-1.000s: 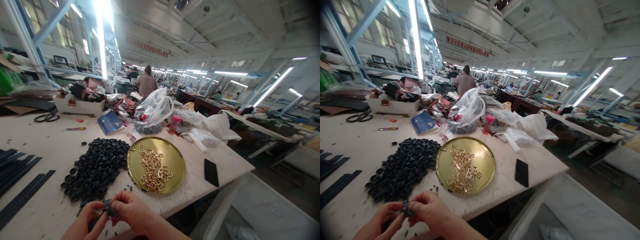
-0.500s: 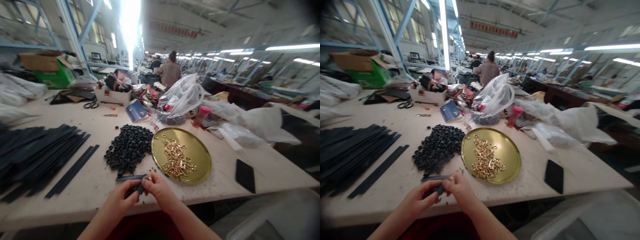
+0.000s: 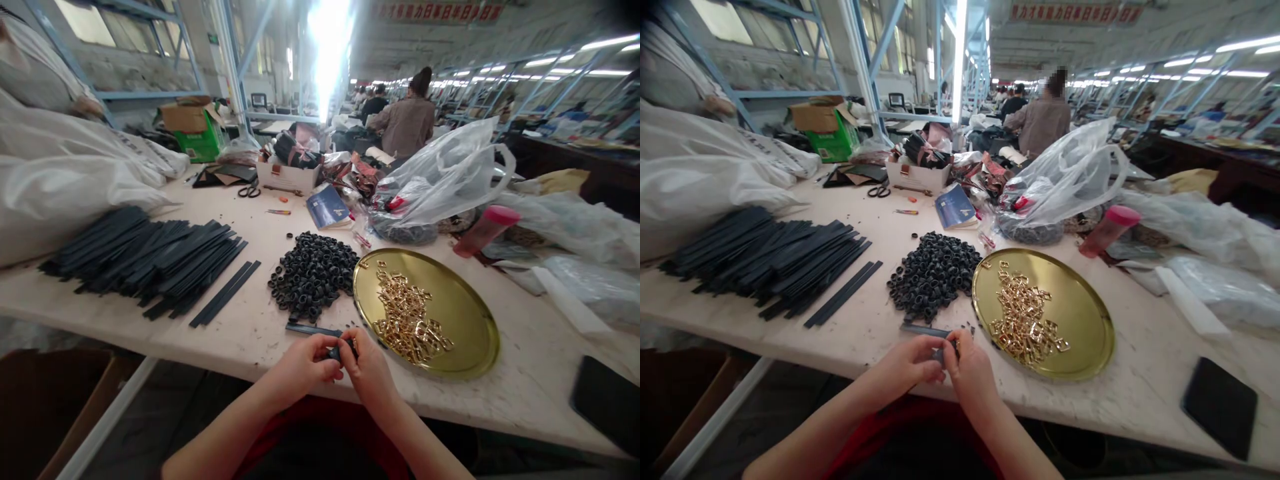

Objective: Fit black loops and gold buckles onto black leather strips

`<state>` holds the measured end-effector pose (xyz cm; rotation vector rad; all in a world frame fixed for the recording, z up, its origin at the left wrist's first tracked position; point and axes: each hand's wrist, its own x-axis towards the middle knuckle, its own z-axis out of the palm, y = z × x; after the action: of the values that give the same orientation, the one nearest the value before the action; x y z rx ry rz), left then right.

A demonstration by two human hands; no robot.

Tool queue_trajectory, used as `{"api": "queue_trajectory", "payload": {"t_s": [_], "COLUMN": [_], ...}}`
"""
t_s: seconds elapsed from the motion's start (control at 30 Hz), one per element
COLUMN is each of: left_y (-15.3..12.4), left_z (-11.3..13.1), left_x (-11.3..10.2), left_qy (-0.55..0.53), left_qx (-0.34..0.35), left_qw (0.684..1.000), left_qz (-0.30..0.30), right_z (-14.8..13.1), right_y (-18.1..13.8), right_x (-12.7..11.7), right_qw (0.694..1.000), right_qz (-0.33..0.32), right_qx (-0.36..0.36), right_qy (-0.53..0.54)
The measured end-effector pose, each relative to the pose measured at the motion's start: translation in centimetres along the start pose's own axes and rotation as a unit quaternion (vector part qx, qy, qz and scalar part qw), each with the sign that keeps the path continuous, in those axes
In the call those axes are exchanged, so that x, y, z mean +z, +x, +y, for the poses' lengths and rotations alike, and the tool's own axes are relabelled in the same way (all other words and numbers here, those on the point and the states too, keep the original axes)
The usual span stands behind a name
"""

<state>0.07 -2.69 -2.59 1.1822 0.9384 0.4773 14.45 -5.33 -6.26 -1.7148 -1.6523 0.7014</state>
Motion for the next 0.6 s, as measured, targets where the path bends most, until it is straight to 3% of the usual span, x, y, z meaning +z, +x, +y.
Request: {"api": "queue_trajectory", "payload": {"t_s": [0.2,0.37,0.47,0.6], "left_y": [0.0,-1.0,-1.3,-1.2], "left_z": [-0.2,-0.4,-1.1,-1.9], "left_x": [-0.6,-1.7,-2.0,-1.7], "left_qy": [-0.052,-0.077,-0.055,-0.03], "left_qx": [-0.046,-0.071,-0.112,-0.095], "left_qw": [0.997,0.989,0.989,0.995], "left_qz": [-0.041,-0.108,-0.077,-0.021], "right_z": [-0.2,0.2,0.5,0.5], "right_y": [-0.3,-1.2,-1.6,-1.5], "right_x": [-0.8,-0.2,0.5,0.3], "right_qw": [0.988,0.99,0.991,0.99], "right_qz": [-0.129,-0.102,-0.106,-0.12], "right_qx": [-0.043,-0.03,-0.033,-0.067], "right_qy": [0.074,0.092,0.075,0.039]}}
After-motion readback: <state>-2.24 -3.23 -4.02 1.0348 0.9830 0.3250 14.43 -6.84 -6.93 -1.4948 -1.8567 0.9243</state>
